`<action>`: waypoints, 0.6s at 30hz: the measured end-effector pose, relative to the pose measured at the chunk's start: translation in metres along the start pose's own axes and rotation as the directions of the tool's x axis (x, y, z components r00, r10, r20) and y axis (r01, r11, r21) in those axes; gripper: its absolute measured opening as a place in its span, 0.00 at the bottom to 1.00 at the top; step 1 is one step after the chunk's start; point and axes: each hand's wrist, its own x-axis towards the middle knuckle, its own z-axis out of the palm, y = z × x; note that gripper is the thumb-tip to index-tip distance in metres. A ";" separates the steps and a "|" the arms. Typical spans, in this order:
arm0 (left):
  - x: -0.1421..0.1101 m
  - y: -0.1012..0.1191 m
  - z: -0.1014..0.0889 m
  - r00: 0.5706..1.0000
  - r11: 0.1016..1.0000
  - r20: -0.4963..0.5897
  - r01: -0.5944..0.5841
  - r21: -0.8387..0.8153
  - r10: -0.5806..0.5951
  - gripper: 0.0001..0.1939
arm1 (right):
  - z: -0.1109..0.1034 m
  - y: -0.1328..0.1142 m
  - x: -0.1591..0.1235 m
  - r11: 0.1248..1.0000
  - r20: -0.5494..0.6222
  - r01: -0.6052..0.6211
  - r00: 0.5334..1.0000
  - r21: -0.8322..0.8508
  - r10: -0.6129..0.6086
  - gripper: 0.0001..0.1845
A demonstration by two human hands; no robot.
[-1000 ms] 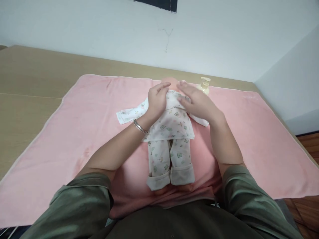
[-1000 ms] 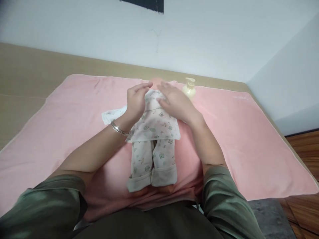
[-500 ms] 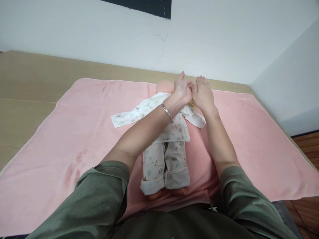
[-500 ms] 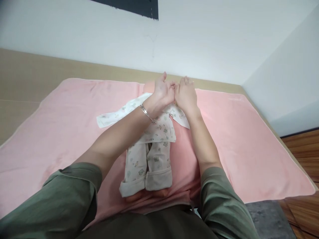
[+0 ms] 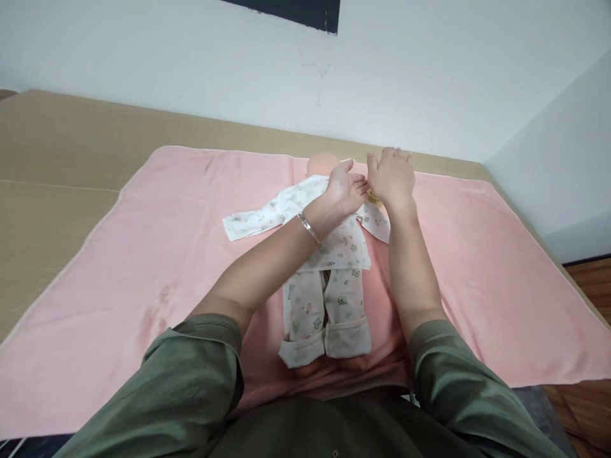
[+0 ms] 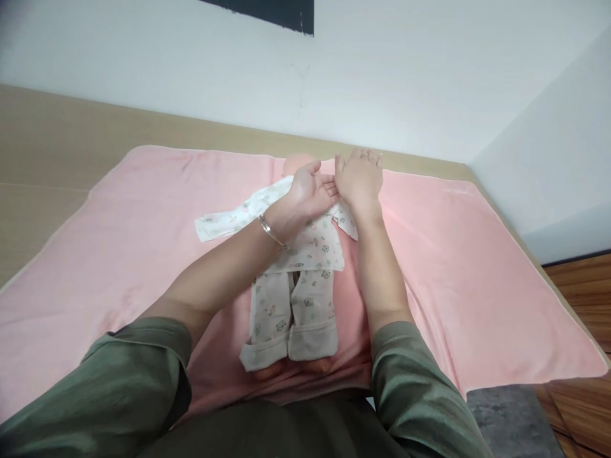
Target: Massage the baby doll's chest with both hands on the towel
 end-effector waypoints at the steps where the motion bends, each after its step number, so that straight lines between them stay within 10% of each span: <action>1: -0.009 0.001 -0.003 1.000 1.000 -0.024 0.000 0.026 0.001 0.30 | 0.002 0.001 0.000 1.000 -0.002 -0.001 1.000 0.011 0.001 0.32; 18: -0.121 0.037 -0.003 0.984 0.989 0.111 -0.145 0.021 0.142 0.31 | 0.004 -0.004 -0.011 0.998 -0.086 -0.056 0.995 0.025 0.058 0.26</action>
